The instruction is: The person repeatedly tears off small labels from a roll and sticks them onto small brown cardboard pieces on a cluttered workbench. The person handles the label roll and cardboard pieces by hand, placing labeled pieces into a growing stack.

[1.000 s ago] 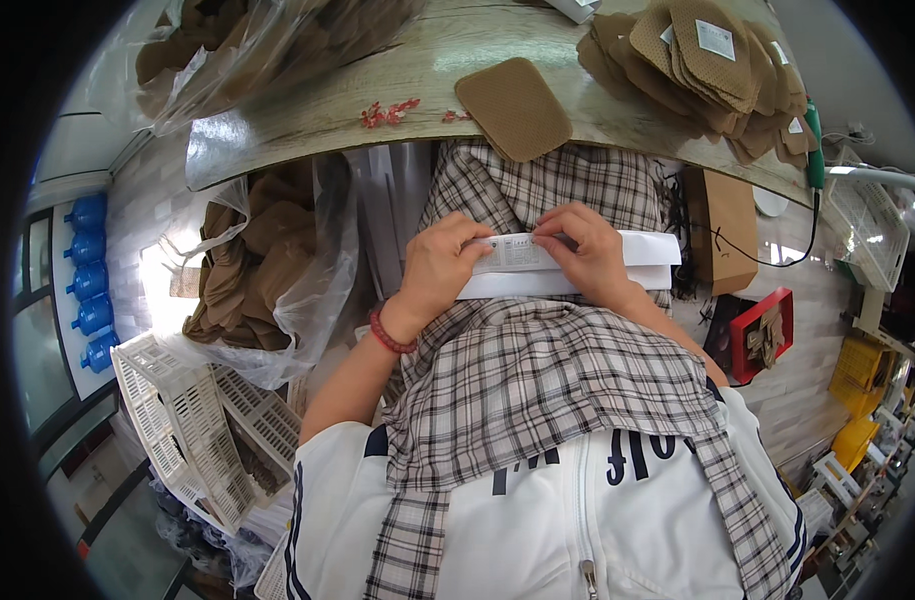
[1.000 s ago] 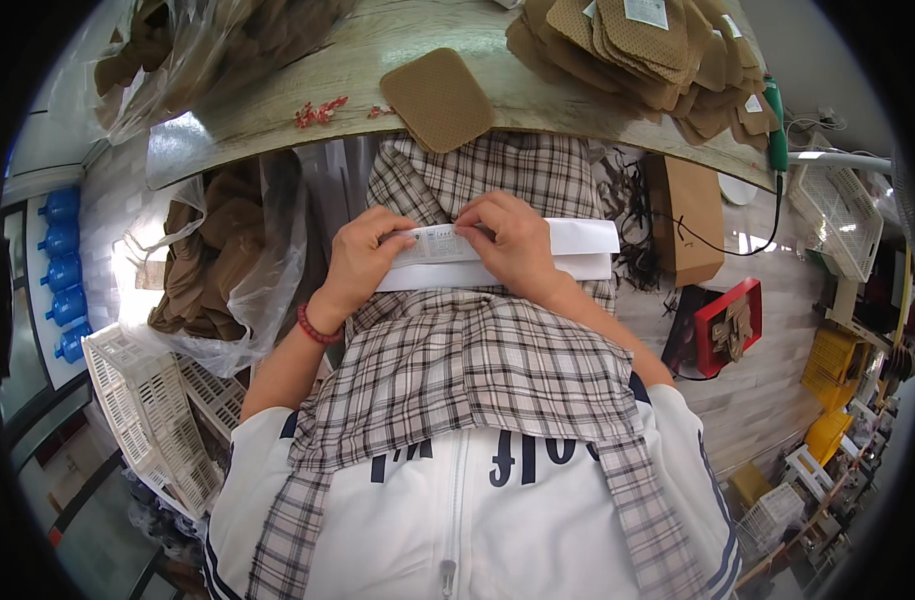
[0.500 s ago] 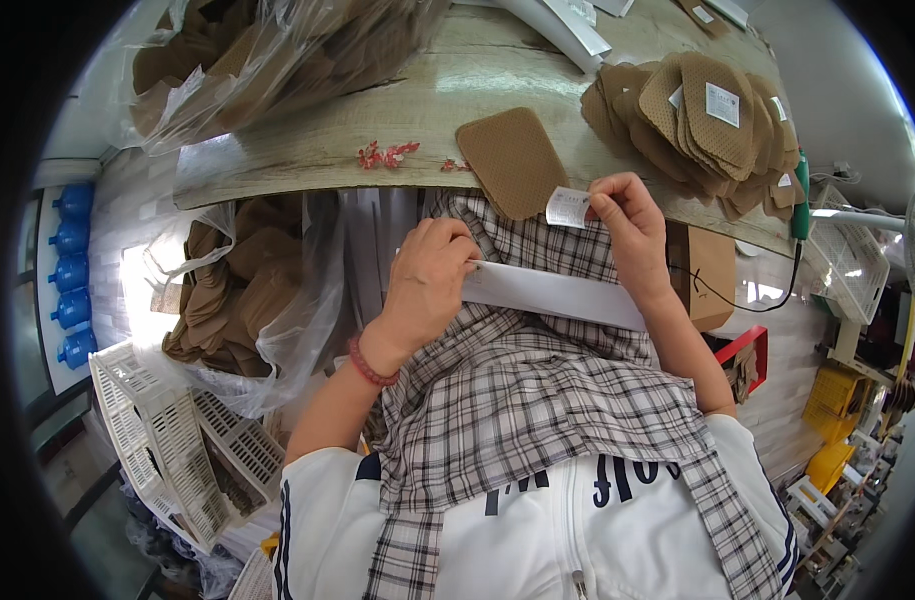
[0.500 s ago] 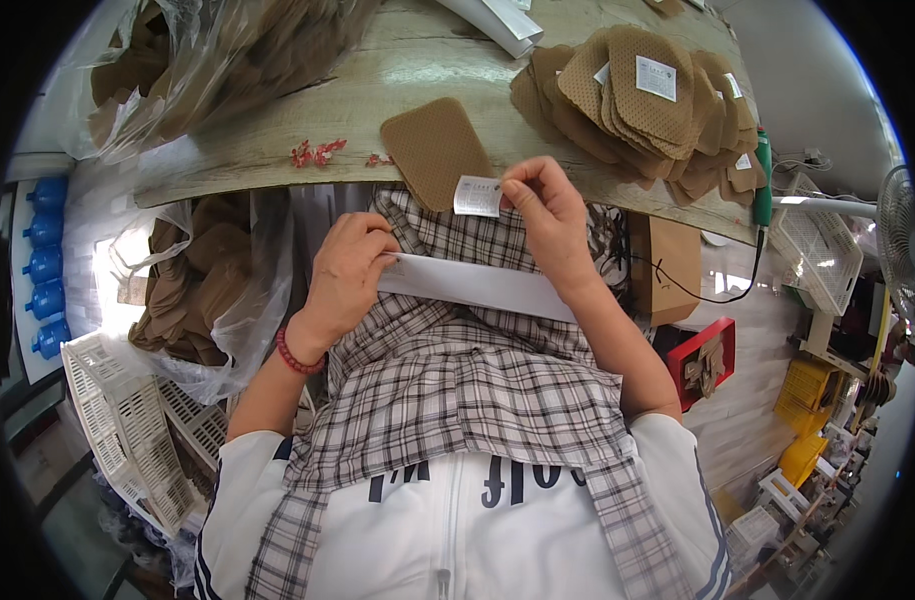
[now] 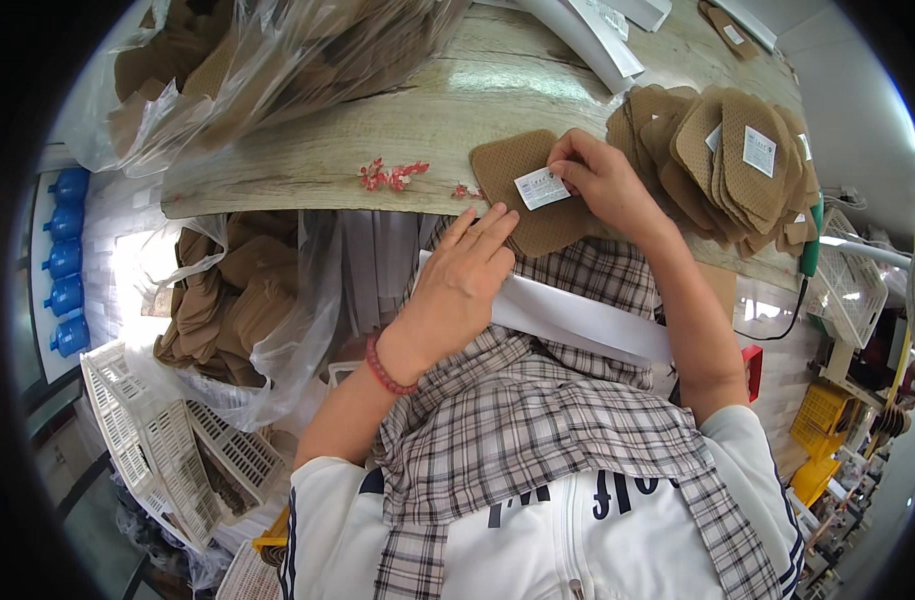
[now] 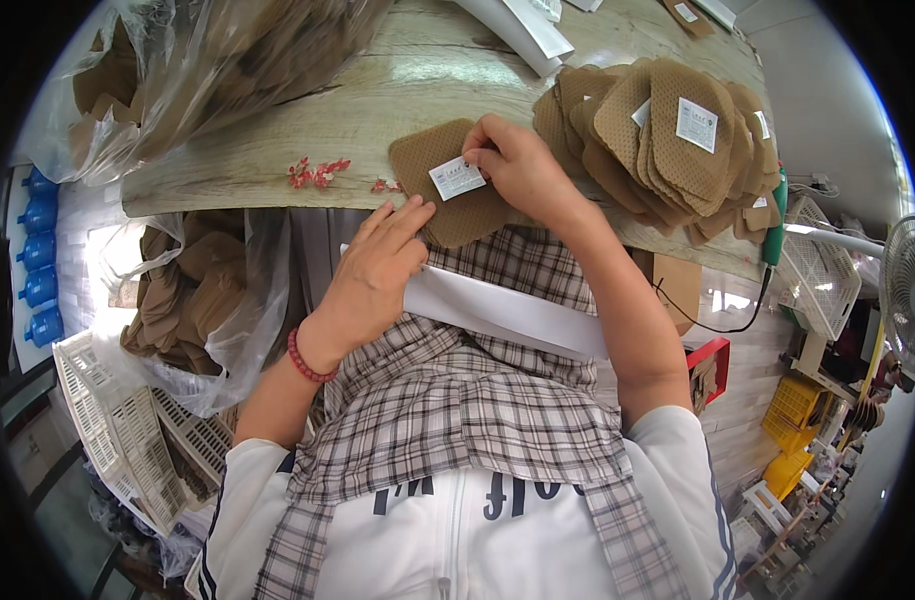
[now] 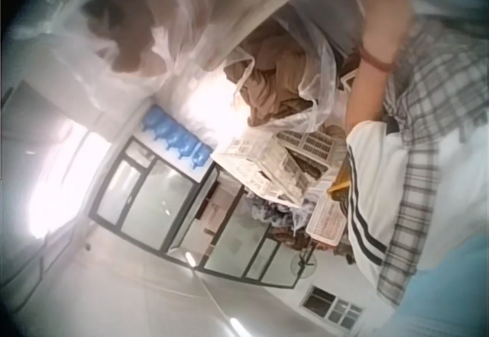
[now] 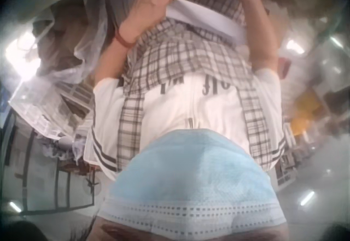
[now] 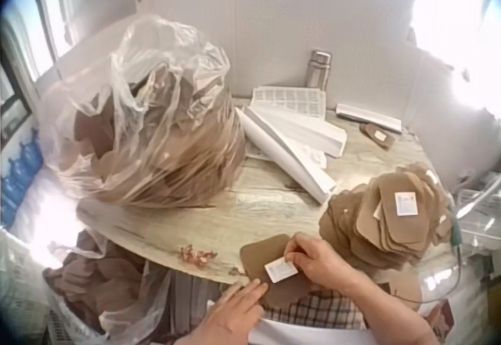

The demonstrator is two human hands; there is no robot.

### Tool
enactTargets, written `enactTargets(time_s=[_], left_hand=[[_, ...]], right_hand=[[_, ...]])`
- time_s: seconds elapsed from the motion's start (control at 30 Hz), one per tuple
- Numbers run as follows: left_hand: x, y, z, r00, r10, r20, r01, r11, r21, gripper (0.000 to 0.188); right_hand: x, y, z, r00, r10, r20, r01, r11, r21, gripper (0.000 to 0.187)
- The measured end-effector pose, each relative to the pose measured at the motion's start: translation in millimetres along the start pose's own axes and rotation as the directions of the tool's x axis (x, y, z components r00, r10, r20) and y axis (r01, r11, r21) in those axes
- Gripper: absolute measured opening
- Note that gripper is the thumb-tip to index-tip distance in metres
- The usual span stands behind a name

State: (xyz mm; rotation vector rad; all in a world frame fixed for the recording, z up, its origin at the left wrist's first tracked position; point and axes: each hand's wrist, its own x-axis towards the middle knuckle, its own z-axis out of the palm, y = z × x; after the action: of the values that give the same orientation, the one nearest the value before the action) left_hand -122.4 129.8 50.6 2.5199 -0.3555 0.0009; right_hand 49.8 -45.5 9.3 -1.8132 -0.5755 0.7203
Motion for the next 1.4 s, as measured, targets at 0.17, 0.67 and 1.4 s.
enactTargets(time_s=[0.17, 0.67, 1.4], left_hand=[[1, 1, -1, 1.000, -0.003, -0.005, 0.003, 1.000, -0.002, 0.004], [5, 3, -1, 1.000, -0.014, -0.019, 0.014, 1.000, 0.016, 0.008], [17, 10, -5, 0.994, -0.034, 0.099, 0.014, 0.979, 0.201, 0.011]], right_hand=[[-1, 2, 5, 0.992, -0.087, -0.089, 0.077, 0.992, -0.103, 0.009], [-3, -2, 11, 0.978, -0.161, -0.131, 0.129, 0.966, -0.225, 0.007], [-14, -3, 25, 0.929, -0.311, -0.200, 0.175, 0.847, -0.503, 0.012]])
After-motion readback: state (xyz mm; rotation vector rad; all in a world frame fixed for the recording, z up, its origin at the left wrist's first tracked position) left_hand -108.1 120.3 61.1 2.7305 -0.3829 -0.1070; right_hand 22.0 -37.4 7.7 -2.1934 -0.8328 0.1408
